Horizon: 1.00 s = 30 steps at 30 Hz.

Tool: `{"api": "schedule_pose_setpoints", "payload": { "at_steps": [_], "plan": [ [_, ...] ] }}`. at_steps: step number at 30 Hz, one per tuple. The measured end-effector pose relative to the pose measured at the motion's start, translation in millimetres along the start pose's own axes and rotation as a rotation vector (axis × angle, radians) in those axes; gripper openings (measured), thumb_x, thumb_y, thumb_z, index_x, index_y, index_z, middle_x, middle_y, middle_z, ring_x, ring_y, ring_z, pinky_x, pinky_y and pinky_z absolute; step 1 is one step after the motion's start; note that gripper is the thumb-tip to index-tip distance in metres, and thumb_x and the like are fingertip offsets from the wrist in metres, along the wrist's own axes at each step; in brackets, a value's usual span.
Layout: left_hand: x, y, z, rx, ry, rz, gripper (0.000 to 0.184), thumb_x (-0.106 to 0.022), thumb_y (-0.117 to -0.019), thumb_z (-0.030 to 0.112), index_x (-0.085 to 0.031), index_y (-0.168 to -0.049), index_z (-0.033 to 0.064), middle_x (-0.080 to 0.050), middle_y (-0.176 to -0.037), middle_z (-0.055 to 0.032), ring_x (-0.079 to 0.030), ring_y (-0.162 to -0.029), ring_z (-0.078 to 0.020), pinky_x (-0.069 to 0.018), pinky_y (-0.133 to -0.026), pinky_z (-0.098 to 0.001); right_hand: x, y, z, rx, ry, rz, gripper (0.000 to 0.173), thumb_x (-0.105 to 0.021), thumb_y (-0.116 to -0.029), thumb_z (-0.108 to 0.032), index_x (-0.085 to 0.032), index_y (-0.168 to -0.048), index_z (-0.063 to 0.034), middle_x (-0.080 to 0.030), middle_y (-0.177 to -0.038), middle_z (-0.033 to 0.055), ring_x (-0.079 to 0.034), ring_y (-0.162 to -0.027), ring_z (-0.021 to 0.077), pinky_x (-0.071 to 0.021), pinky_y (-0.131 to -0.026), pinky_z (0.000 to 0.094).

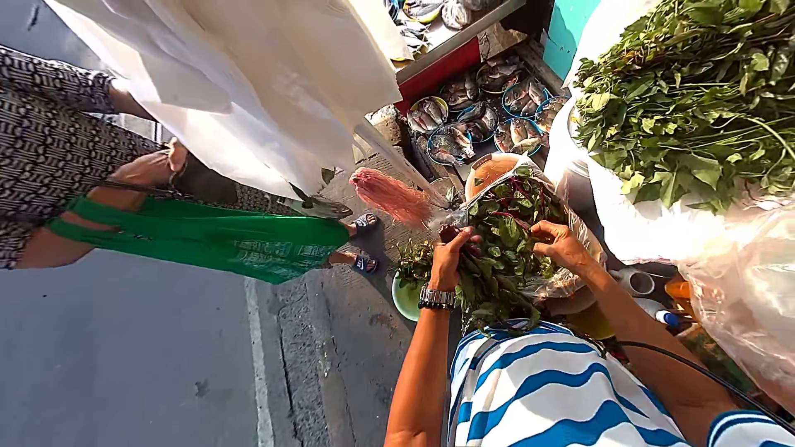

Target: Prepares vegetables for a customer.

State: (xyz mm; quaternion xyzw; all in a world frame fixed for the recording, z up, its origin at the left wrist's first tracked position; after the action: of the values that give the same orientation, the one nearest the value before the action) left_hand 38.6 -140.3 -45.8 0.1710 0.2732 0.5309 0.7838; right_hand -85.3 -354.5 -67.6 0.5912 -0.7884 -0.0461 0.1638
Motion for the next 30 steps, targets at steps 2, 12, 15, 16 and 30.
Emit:
{"api": "schedule_pose_setpoints", "payload": {
  "at_steps": [2,12,15,16,30],
  "plan": [
    [-12.6,-3.5,-5.3,0.036,-0.072,-0.048,0.02,-0.06,-0.1028,0.014,-0.061,-0.114,-0.0021,-0.074,-0.087,-0.0149,-0.071,-0.065,-0.0196,-0.0605,-0.061,-0.0315,-4.4,9.3,-16.9,0.103,-0.01,-0.033,0.025,-0.069,-0.0863,-0.006,-0.07,-0.11,0.0009,-0.07,-0.108,0.0114,-0.068,-0.091,0.015,-0.0582,-0.08,0.034],
    [-19.8,-3.8,0.1,-0.042,0.03,-0.067,0.022,-0.06,-0.1027,0.017,-0.063,-0.118,0.0009,-0.075,-0.094,-0.0178,-0.07,-0.062,-0.0204,-0.0604,-0.058,-0.0322,-25.3,20.3,-37.9,0.208,0.301,-0.188,0.021,-0.068,-0.0872,-0.007,-0.07,-0.104,0.0044,-0.071,-0.103,0.0175,-0.068,-0.092,0.0245,-0.0548,-0.085,0.042],
    [-13.8,-3.3,0.7,-0.065,0.034,-0.045,0.019,-0.064,-0.0993,0.011,-0.062,-0.116,0.0014,-0.072,-0.089,-0.0155,-0.069,-0.064,-0.0212,-0.0615,-0.06,-0.035,-36.7,19.0,-32.1,0.113,0.469,-0.31,0.025,-0.064,-0.0918,-0.008,-0.067,-0.111,0.0077,-0.068,-0.11,0.0236,-0.066,-0.105,0.0348,-0.0506,-0.096,0.0495],
    [-12.2,-3.0,0.0,-0.071,0.025,-0.042,0.018,-0.064,-0.0988,0.009,-0.063,-0.114,0.0008,-0.071,-0.087,-0.0156,-0.069,-0.062,-0.0213,-0.0613,-0.059,-0.0349,-38.7,18.4,-28.8,0.083,0.496,-0.339,0.027,-0.063,-0.0932,-0.008,-0.066,-0.115,0.0085,-0.067,-0.113,0.0247,-0.065,-0.109,0.0362,-0.0494,-0.098,0.0501],
    [18.0,-10.2,1.6,-0.039,0.043,-0.073,0.031,-0.058,-0.1006,0.006,-0.062,-0.13,-0.0025,-0.075,-0.095,-0.0216,-0.071,-0.062,-0.0219,-0.0611,-0.058,-0.0322,42.0,-78.6,83.3,-0.432,0.691,0.14,0.048,-0.064,-0.0969,-0.013,-0.053,-0.137,0.0107,-0.051,-0.141,0.0341,-0.053,-0.13,0.0494,-0.0451,-0.105,0.0641]
  ]
}}
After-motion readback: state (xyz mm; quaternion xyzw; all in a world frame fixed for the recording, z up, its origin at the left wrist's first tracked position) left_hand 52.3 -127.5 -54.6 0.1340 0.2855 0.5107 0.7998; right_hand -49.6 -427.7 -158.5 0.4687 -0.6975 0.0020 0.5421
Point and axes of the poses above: each hand's wrist, its own y-axis away from the middle knuckle, its own x-axis out of the back of the hand, z = x × y, the point moved 8 cm from there along -y, towards the middle knuckle
